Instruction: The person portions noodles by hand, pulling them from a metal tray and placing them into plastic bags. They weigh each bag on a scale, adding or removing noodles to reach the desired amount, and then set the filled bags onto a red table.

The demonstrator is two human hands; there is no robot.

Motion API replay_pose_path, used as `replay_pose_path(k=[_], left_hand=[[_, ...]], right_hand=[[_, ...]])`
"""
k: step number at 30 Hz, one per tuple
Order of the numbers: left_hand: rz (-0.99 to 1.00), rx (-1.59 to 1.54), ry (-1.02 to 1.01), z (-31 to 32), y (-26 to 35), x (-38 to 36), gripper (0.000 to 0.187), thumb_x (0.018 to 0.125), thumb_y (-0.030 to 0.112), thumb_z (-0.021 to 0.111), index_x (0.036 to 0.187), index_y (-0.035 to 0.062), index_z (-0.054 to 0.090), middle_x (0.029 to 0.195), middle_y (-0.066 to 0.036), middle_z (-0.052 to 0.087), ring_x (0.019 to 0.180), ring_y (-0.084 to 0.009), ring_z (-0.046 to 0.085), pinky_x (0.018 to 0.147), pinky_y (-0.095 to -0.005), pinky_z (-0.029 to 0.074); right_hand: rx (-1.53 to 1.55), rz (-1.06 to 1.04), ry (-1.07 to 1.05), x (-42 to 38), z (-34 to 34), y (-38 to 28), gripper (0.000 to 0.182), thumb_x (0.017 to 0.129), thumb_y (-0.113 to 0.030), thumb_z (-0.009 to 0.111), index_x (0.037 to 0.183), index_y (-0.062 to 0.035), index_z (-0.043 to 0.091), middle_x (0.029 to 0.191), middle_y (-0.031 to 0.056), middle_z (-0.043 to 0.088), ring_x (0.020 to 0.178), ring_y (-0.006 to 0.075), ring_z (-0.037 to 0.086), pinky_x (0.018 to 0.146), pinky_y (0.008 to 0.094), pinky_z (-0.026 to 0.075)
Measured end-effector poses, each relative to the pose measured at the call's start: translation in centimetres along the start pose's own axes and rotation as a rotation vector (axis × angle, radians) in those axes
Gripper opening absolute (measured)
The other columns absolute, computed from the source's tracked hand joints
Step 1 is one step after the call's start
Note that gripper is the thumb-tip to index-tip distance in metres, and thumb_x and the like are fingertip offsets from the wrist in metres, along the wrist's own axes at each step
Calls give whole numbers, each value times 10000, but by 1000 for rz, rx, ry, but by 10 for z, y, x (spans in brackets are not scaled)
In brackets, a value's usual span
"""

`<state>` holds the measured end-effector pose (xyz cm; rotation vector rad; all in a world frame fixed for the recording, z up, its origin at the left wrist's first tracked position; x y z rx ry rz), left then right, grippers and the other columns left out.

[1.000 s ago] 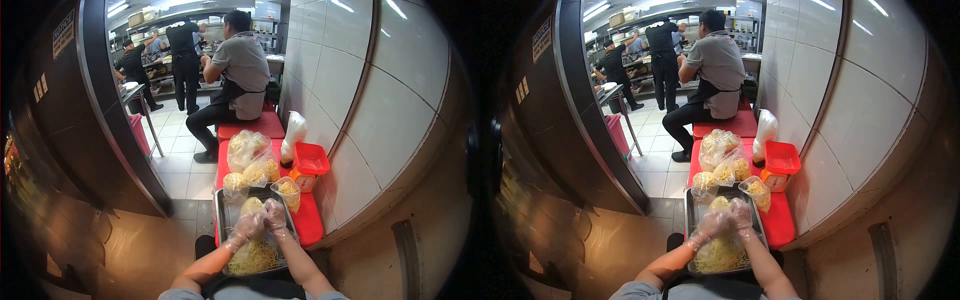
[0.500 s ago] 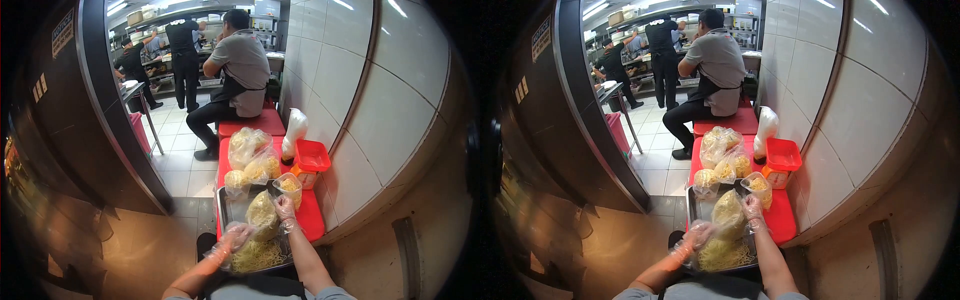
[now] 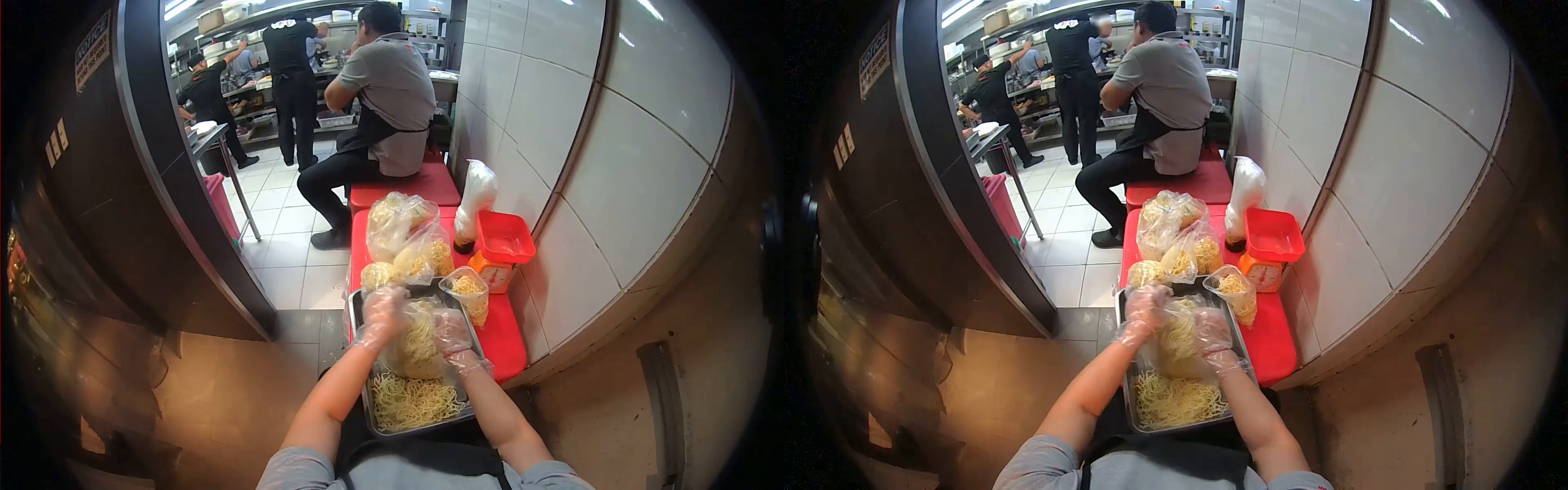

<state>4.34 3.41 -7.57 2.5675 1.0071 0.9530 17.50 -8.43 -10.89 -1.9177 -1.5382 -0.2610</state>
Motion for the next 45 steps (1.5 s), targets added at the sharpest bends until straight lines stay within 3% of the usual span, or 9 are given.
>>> replay_pose_path(k=[13,16,18,22,25,32,35,39,45], left_hand=[[-738,-601,-7,110,-163,-18,76,724,37,607,796,62,596,733,-64,594,706,-203,584,650,-388,462],[-899,-634,-233,39,-72,-20,121,742,-9,644,833,63,612,746,-10,583,726,-124,578,676,-278,486],[-746,-688,-286,79,-78,-28,210,767,1,623,969,50,651,845,-93,657,820,-184,638,781,-295,508],[118,-19,-448,139,-86,-27,265,908,180,548,1090,21,656,958,-126,691,863,-205,645,799,-322,499],[-244,-453,-413,44,-30,-5,271,876,243,576,1038,44,664,993,-176,670,910,-362,632,809,-400,500],[-401,-778,-350,0,-3,12,306,930,300,518,999,45,673,835,-113,659,775,-212,616,752,-346,488],[-179,-504,-226,-22,10,-5,256,915,236,557,1035,33,656,825,-114,650,798,-210,625,764,-341,488],[-181,-291,-107,-20,-16,-40,364,900,308,575,1147,44,612,1082,-151,653,1016,-287,618,916,-360,468],[-377,-592,-323,102,-92,-56,483,982,420,404,1263,61,562,1126,-161,635,1081,-261,583,938,-358,458]], right_hand=[[200,287,-116,-74,-54,11,161,746,-56,558,623,-34,456,608,173,500,633,397,532,562,485,403],[275,248,-75,-64,-41,20,166,747,-20,550,910,-37,519,833,227,549,784,425,549,689,461,445],[355,358,-337,-57,-5,50,548,773,43,492,1309,-45,414,1129,192,566,1046,312,558,909,381,428],[1083,525,-377,-28,85,101,531,771,128,442,1279,-12,503,1202,130,591,1083,254,568,957,342,438],[1210,641,-329,-21,112,111,486,757,175,419,1176,6,599,1124,96,634,1010,215,603,920,330,470],[1346,534,-303,41,1,39,372,702,146,382,891,-12,661,719,17,626,621,88,558,548,217,434],[1127,444,-363,13,1,29,297,739,116,434,875,-26,657,719,6,619,630,91,557,556,237,440],[232,239,-22,-19,-10,26,338,754,46,509,1051,-40,644,1036,234,623,969,397,592,839,376,478],[1037,687,-200,-21,71,87,688,646,191,383,1303,21,491,1219,173,578,1167,279,540,986,321,409]])
Point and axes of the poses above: each hand's wrist, its own x-axis towards the middle knuckle, its own z-axis out of the palm, y = z × x, the point moved 5 cm from there along x, towards the middle knuckle
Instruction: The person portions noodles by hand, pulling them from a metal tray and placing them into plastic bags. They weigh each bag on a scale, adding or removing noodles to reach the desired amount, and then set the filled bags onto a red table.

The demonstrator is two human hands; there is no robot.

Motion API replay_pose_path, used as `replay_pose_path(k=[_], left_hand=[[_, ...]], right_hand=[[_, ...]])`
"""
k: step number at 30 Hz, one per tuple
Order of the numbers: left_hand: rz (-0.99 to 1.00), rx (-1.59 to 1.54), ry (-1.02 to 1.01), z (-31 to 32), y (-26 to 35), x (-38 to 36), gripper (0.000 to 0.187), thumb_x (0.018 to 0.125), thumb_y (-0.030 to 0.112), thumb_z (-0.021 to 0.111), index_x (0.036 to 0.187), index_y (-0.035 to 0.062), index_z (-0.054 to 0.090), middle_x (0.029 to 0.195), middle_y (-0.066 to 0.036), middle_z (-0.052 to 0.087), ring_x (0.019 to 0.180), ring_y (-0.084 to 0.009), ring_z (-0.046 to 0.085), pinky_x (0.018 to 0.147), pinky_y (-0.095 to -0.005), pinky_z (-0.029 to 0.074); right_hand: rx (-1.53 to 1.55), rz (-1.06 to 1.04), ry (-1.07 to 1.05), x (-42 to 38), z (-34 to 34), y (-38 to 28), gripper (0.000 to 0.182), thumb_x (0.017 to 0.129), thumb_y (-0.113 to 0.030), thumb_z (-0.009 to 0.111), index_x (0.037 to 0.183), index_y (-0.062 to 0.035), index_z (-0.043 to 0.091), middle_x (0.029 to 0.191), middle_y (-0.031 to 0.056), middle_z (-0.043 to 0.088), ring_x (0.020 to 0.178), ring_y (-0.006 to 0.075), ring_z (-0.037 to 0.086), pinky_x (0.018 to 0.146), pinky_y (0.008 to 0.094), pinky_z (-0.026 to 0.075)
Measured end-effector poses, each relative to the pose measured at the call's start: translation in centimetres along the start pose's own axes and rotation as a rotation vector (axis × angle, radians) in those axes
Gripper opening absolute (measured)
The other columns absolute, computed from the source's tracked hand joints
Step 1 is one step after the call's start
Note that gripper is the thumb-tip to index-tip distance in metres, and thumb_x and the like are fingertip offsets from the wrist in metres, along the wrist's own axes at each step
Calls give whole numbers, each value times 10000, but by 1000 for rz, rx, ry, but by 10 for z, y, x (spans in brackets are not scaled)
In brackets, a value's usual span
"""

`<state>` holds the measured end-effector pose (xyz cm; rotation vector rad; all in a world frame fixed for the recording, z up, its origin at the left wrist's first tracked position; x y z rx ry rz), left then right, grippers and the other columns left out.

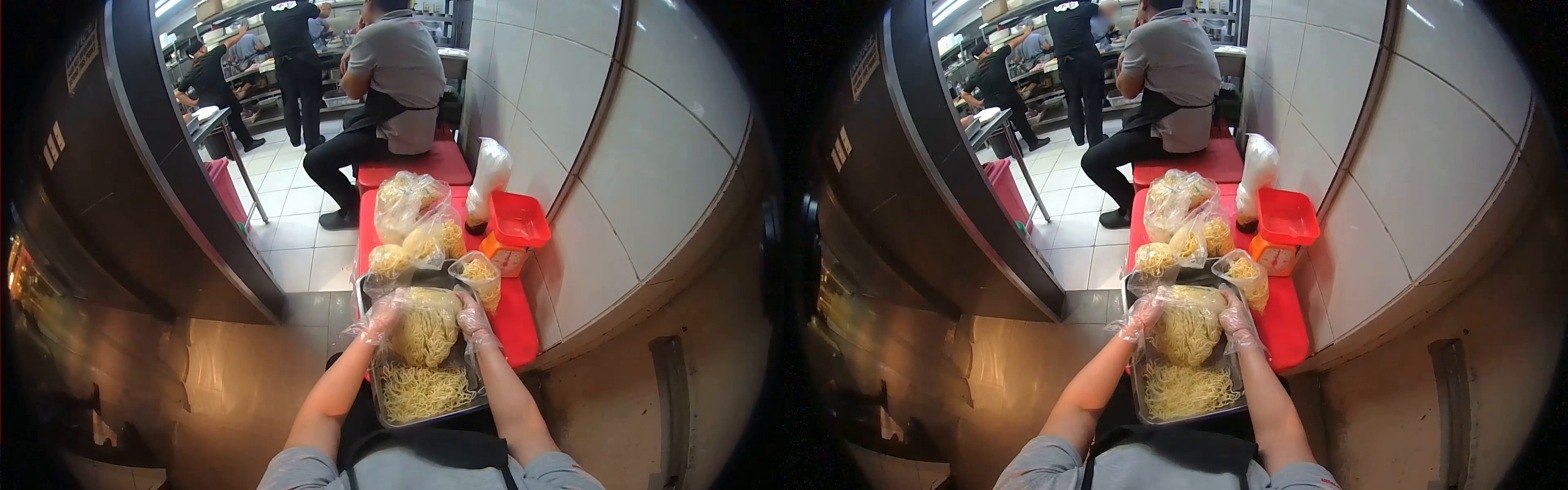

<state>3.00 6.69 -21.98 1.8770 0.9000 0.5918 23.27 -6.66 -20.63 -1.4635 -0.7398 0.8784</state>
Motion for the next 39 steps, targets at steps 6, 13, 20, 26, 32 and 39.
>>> replay_pose_path(k=[6,13,20,26,32,39], left_hand=[[5,221,-135,-48,105,-11,589,986,495,278,1186,57,617,1108,-224,637,1102,-380,566,983,-431,405],[341,-107,-170,-79,190,25,402,968,301,450,1313,112,533,1195,-166,621,1155,-289,548,962,-365,434],[425,217,-84,-28,176,8,819,838,359,638,1468,49,217,1439,-242,363,1323,-348,387,1078,-362,341],[263,92,-210,-68,186,-42,697,842,315,683,1391,35,358,1359,-226,467,1293,-311,445,1072,-374,367],[95,-481,-73,-83,117,-61,505,921,197,612,1373,92,413,1269,-126,544,1133,-213,556,924,-354,482],[208,184,-107,-45,117,-87,414,872,299,612,1230,95,573,1304,-193,503,1126,-352,554,973,-428,443]], right_hand=[[240,-41,-98,5,-2,-27,388,634,151,431,919,-33,618,939,41,621,863,152,571,796,247,437],[-276,-271,-341,-4,19,-160,192,770,6,558,936,-46,640,813,-12,614,781,128,572,744,263,460],[193,-257,-598,-42,65,-170,750,741,-61,760,1386,-47,379,1186,47,578,1049,142,558,891,292,477],[-119,-12,-630,-53,64,-189,612,703,30,659,1289,-42,497,1071,53,633,997,142,586,858,293,490],[44,-274,-258,62,51,-268,298,714,-1,602,1007,-41,628,989,94,620,922,220,620,860,344,504],[-1603,-415,-112,218,113,-207,450,767,-80,577,1216,-74,559,1315,173,503,1160,306,531,982,424,420]])
Point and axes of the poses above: each hand's wrist, its own x-axis towards the middle knuckle, its own z-axis out of the palm, y = z × x, the point moved 5 cm from there along x, towards the middle knuckle
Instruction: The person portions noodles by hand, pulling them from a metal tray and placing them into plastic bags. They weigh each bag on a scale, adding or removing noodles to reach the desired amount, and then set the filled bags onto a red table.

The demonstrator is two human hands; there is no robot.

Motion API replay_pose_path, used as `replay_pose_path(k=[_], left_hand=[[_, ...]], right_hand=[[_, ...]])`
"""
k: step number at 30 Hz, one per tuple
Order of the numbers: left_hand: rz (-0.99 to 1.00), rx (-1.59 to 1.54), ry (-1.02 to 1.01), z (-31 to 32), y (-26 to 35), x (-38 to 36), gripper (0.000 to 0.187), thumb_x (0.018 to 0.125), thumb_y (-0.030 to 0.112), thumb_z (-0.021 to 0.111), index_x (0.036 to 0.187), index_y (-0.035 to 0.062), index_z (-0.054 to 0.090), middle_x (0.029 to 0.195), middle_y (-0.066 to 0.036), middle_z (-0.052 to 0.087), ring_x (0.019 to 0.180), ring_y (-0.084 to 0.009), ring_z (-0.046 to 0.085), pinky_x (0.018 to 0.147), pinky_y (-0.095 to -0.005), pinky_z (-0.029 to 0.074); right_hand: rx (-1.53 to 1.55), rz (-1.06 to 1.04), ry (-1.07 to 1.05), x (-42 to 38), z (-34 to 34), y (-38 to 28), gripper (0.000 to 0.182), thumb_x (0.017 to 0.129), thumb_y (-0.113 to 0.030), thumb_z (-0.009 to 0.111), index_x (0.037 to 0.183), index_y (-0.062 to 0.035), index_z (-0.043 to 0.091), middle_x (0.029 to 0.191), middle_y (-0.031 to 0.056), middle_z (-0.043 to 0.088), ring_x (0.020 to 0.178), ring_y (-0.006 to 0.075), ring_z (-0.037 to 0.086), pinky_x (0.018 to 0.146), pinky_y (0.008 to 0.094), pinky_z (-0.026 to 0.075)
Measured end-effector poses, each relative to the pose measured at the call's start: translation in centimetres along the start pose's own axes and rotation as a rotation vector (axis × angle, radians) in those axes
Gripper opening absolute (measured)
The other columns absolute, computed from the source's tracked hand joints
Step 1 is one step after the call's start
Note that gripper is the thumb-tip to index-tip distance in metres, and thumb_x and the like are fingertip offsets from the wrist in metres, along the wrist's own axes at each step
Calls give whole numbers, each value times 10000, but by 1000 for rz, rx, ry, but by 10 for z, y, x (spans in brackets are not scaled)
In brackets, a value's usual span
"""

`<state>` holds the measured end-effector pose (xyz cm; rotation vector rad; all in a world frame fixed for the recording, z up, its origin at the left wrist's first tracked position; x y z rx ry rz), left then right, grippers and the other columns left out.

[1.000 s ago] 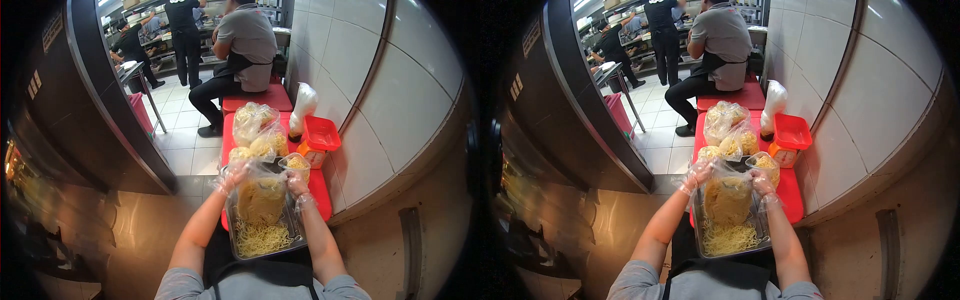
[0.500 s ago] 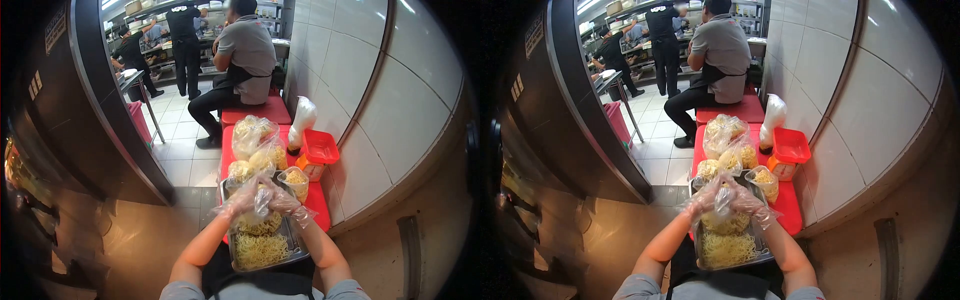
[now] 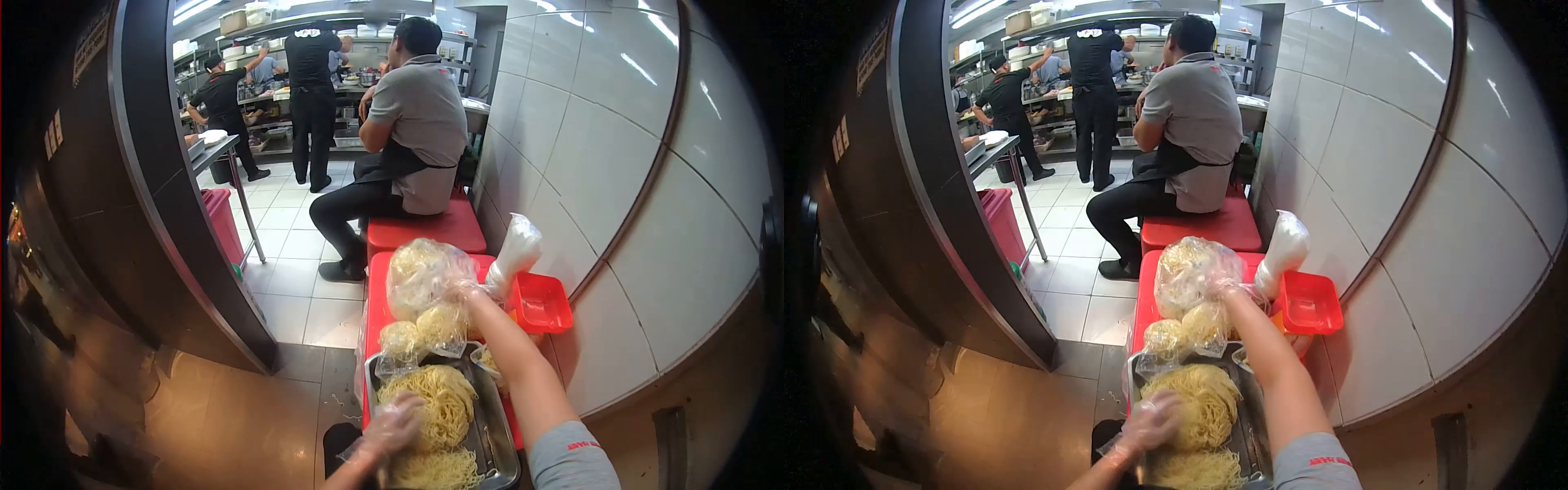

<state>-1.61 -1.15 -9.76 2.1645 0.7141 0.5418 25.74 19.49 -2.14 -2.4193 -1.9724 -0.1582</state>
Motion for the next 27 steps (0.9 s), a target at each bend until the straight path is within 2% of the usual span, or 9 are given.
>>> replay_pose_path(k=[4,8,10,12,15,18,21,22,27], left_hand=[[-104,74,34,18,-13,4,643,830,483,621,1342,122,475,1405,-247,368,1306,-456,326,1105,-491,258],[-237,162,28,11,-8,23,874,773,557,659,1427,72,339,1444,-296,271,1329,-463,300,1119,-474,253],[-297,155,-71,7,-4,29,1022,716,598,696,1453,29,274,1476,-321,185,1335,-465,301,1114,-471,269],[-318,212,-121,1,7,32,1160,641,599,754,1485,24,204,1453,-361,229,1269,-486,396,1073,-472,334],[-333,295,-276,25,-7,29,1115,649,509,777,1486,37,212,1325,-379,417,1194,-469,486,1038,-446,379],[-376,184,-270,28,6,19,973,666,403,778,1439,25,324,1209,-307,561,1138,-398,556,986,-408,434],[-181,152,7,20,5,11,752,690,317,755,1349,81,478,1155,-236,619,1070,-341,608,903,-380,486],[-396,-106,-146,17,1,8,551,715,286,722,1233,149,592,1119,-198,642,1032,-344,620,855,-395,497],[-167,-34,3,13,23,-14,342,794,285,651,1106,145,649,982,-211,651,965,-400,603,838,-445,480]], right_hand=[[-7,-10,-55,-22,-7,-10,383,773,-89,584,1154,-49,588,1204,182,564,1085,339,568,917,418,468],[302,-399,481,-104,-11,-17,496,791,-86,555,1285,-83,523,1162,221,589,1008,347,609,822,399,507],[480,-389,176,-165,-12,-43,357,803,-34,561,1158,-56,589,1173,186,585,1103,339,576,882,384,492],[747,-555,101,-215,11,-53,478,778,-111,657,1240,-65,539,1277,209,516,1138,360,545,948,405,468],[610,1,-53,-267,87,-25,888,654,-324,787,1416,-133,372,1401,229,351,1271,421,389,1073,435,350],[744,5,-93,-285,78,-33,948,618,-259,809,1433,-101,352,1426,202,325,1279,372,407,1057,405,371],[1125,141,48,-298,71,-21,744,629,-38,733,1334,-51,497,1275,131,538,1135,227,553,964,309,448],[1474,195,141,-300,107,-7,597,673,-4,703,1254,-7,563,1129,66,625,1007,167,601,897,281,480],[1653,390,118,-322,62,17,388,786,-10,694,1168,15,632,1016,37,674,861,104,625,776,261,517]])
Point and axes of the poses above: each hand's wrist, its own x-axis towards the middle knuckle, its own z-axis out of the palm, y = z × x, the point moved 5 cm from there along x, towards the middle knuckle
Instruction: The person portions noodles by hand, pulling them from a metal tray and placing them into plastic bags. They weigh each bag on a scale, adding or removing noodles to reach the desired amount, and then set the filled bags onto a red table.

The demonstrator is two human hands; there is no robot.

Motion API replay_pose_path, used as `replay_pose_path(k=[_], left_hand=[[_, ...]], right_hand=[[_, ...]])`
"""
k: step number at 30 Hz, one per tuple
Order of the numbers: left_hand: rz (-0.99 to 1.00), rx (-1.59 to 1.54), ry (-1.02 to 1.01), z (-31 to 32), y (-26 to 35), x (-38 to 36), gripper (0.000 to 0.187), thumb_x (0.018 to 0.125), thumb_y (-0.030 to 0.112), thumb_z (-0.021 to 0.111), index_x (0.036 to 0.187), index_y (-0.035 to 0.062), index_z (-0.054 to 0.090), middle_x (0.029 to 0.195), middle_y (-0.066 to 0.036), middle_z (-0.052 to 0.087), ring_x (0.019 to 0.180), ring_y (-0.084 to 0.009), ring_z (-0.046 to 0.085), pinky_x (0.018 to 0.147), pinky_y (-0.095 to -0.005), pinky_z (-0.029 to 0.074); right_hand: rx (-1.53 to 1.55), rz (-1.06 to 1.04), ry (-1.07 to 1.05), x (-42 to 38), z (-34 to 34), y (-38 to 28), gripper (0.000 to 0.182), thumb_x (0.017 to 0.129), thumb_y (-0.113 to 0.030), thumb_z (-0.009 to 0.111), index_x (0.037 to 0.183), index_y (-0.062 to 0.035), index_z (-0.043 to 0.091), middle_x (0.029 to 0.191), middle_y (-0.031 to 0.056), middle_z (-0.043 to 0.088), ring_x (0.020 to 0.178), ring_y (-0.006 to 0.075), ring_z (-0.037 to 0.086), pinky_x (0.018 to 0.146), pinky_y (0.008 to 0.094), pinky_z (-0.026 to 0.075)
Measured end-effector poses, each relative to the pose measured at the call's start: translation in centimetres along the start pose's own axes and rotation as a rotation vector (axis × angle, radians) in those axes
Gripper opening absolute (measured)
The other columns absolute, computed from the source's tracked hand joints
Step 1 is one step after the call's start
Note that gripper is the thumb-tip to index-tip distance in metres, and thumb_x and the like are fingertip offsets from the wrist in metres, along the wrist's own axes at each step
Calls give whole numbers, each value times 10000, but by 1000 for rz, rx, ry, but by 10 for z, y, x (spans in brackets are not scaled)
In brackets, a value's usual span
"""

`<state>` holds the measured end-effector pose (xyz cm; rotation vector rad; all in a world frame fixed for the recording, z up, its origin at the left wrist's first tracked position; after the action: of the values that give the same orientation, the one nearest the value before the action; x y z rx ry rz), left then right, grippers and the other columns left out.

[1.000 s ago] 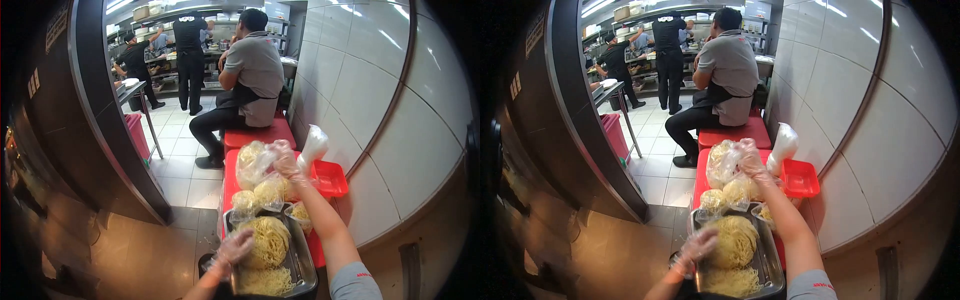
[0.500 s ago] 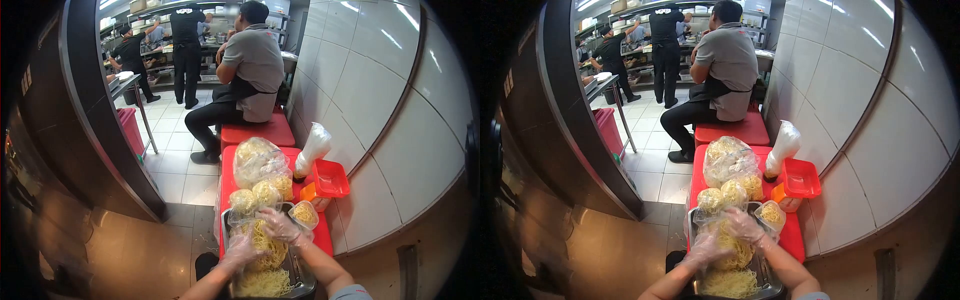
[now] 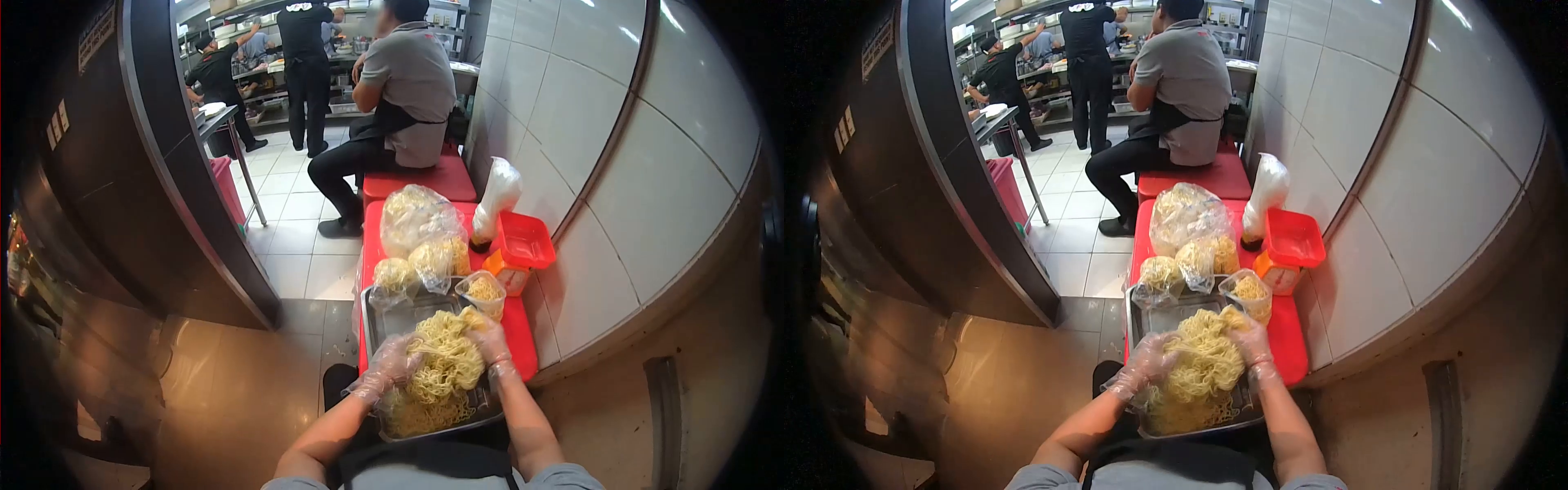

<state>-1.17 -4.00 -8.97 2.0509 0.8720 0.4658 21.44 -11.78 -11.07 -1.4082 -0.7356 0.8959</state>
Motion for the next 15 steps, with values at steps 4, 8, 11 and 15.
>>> replay_pose_path(k=[4,8,11,15], left_hand=[[-1,57,-73,0,13,-17,342,804,336,646,1038,89,681,973,-208,662,1035,-382,588,898,-428,454],[118,-192,-194,-3,22,-10,517,829,330,635,1243,33,550,1181,-154,622,1108,-295,579,956,-399,450],[-83,-994,-51,40,-64,38,572,873,332,610,1352,58,459,1291,-92,557,1164,-232,542,986,-362,434],[-264,-1220,-353,21,1,30,531,944,267,538,1422,93,385,1327,-55,521,1217,-196,497,1016,-336,407]], right_hand=[[231,-34,37,-14,-10,-55,241,819,-76,720,1034,21,671,937,25,678,798,117,638,746,257,520],[-289,-327,-219,-24,17,-86,225,765,-81,723,966,4,666,873,36,675,814,131,635,740,285,510],[-166,-425,-340,-45,64,-92,236,721,-107,767,913,-23,658,835,12,652,800,98,605,729,255,487],[-414,-667,-341,-51,87,-100,338,702,-139,796,984,-33,642,990,63,633,911,173,606,807,320,487]])
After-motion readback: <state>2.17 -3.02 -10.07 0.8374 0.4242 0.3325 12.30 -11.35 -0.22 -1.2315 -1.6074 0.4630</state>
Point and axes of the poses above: each hand's wrist, its own x-axis towards the middle knuckle, its own z-axis out of the palm, y = z × x, the point moved 5 cm from there along x, towards the middle knuckle
